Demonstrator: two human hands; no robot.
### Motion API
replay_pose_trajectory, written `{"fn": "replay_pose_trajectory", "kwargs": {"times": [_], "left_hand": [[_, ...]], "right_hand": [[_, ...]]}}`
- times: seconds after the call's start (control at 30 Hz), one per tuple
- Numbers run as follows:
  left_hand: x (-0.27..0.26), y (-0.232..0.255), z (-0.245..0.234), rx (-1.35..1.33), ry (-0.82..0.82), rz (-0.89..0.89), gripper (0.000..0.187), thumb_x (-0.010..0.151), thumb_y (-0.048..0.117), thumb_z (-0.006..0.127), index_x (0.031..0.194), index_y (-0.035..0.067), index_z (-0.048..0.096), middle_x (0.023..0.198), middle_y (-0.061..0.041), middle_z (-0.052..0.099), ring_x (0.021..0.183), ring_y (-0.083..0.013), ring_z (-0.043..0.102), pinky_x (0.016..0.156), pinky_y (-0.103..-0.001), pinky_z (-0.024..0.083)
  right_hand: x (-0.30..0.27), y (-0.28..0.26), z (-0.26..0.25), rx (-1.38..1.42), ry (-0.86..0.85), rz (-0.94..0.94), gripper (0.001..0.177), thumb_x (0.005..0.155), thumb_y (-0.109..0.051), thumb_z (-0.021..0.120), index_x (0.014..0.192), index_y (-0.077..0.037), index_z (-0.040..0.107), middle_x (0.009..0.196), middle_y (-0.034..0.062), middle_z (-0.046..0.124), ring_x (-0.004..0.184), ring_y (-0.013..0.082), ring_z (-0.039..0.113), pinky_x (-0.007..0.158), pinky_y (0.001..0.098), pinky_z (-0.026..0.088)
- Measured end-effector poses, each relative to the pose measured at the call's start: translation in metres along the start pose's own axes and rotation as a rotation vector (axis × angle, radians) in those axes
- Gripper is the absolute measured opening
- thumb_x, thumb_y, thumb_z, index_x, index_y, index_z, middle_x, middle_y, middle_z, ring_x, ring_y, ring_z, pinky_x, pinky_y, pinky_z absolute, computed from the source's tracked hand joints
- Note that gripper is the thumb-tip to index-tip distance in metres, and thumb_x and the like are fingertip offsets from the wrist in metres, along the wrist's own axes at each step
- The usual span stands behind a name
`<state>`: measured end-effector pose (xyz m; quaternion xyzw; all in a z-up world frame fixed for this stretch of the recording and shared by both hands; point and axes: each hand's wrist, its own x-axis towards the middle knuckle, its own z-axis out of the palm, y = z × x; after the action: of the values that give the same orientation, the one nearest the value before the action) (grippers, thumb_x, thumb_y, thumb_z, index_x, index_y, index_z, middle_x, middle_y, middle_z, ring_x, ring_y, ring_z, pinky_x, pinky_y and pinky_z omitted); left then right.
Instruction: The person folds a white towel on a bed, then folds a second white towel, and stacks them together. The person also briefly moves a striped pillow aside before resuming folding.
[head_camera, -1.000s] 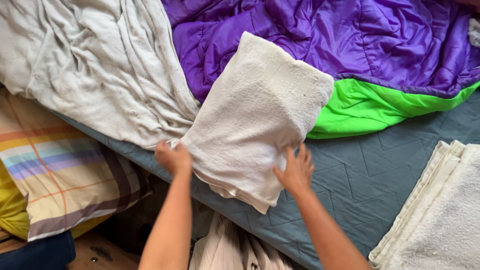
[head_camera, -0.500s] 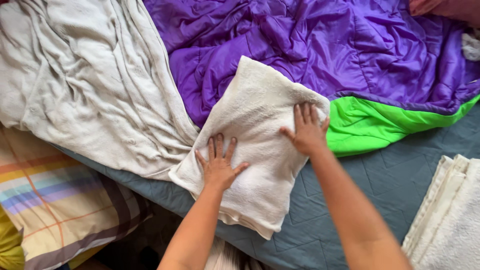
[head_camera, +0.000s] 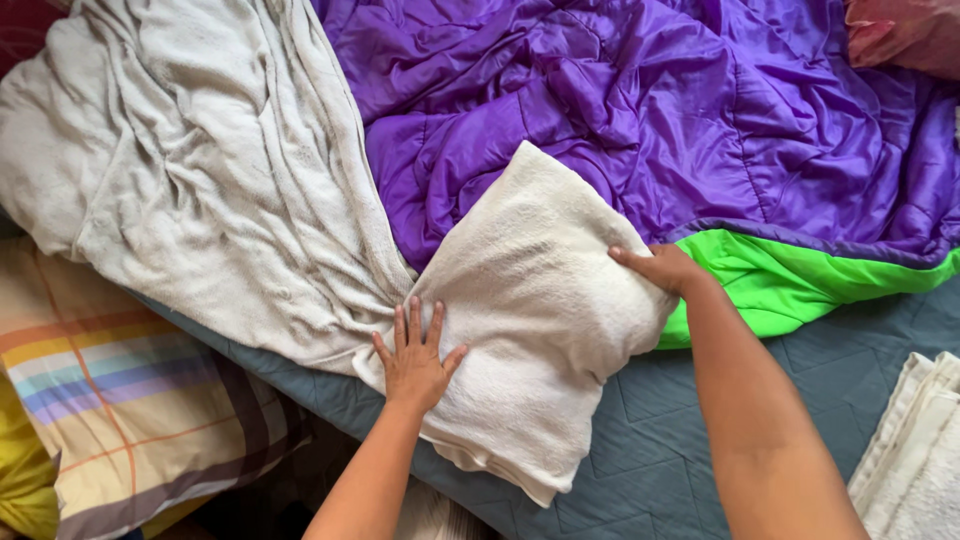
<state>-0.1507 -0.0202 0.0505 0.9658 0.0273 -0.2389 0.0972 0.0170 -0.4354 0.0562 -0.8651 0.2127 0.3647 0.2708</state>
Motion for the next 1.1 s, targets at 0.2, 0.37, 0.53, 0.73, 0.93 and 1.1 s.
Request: {"fn": "replay_pose_trajectory", "kwargs": {"times": [0.2, 0.37, 0.53, 0.73, 0.93, 1.1], "left_hand": [[-0.025, 0.039, 0.014, -0.254, 0.448, 0.165, 0.070, 0.096, 0.043, 0.056, 0.157, 0.012, 0.041, 0.152, -0.017, 0.043, 0.145, -0.0332, 0.038, 0.120, -0.055, 0.035], [-0.093, 0.153, 0.009, -1.041, -0.391, 0.234, 0.064, 0.098, 0.058, 0.053, 0.128, 0.003, 0.069, 0.112, -0.018, 0.076, 0.100, -0.0264, 0.072, 0.083, -0.034, 0.054], [-0.148, 0.237, 0.014, -2.218, -0.887, -0.246, 0.079, 0.084, 0.074, 0.046, 0.140, 0.017, 0.048, 0.132, -0.007, 0.065, 0.117, -0.0195, 0.060, 0.096, -0.041, 0.049], [-0.149, 0.287, 0.008, -2.484, -0.300, -0.172, 0.064, 0.087, 0.035, 0.074, 0.141, 0.006, 0.053, 0.131, -0.007, 0.063, 0.120, -0.0207, 0.060, 0.102, -0.036, 0.048], [-0.194, 0.293, -0.007, -2.227, -0.142, -0.139, 0.050, 0.080, 0.007, 0.078, 0.127, 0.003, 0.062, 0.118, -0.007, 0.068, 0.107, -0.0191, 0.066, 0.091, -0.035, 0.054], [-0.235, 0.273, -0.035, -1.828, -0.416, -0.109, 0.047, 0.091, 0.014, 0.080, 0.128, -0.009, 0.062, 0.110, -0.017, 0.065, 0.088, -0.0267, 0.057, 0.067, -0.039, 0.043]], "right_hand": [[-0.056, 0.001, -0.017, 0.217, 0.016, -0.336, 0.063, 0.070, -0.041, 0.086, 0.119, -0.002, 0.073, 0.107, 0.0147, 0.078, 0.093, 0.0243, 0.074, 0.085, 0.0399, 0.057], [-0.113, -0.005, -0.019, 0.537, 0.072, -0.245, 0.055, 0.080, -0.029, 0.078, 0.122, 0.003, 0.066, 0.104, 0.0168, 0.075, 0.088, 0.0263, 0.073, 0.074, 0.0415, 0.059], [-0.175, 0.026, 0.010, 1.066, -0.100, -0.191, 0.053, 0.084, -0.023, 0.072, 0.130, 0.003, 0.063, 0.109, 0.0151, 0.073, 0.090, 0.0260, 0.073, 0.073, 0.0412, 0.060], [-0.233, 0.097, 0.044, 1.406, -0.382, -0.089, 0.055, 0.083, -0.022, 0.069, 0.133, 0.000, 0.061, 0.121, 0.0146, 0.070, 0.106, 0.0288, 0.071, 0.092, 0.0465, 0.060], [-0.272, 0.128, 0.039, 1.606, -0.562, -0.178, 0.072, 0.087, -0.051, 0.063, 0.140, -0.004, 0.055, 0.131, 0.0154, 0.067, 0.113, 0.0313, 0.068, 0.096, 0.0484, 0.056], [-0.271, 0.143, 0.019, 1.617, -0.357, -0.114, 0.088, 0.083, -0.072, 0.057, 0.134, -0.001, 0.059, 0.129, 0.0211, 0.070, 0.114, 0.0334, 0.071, 0.094, 0.0474, 0.059]]}}
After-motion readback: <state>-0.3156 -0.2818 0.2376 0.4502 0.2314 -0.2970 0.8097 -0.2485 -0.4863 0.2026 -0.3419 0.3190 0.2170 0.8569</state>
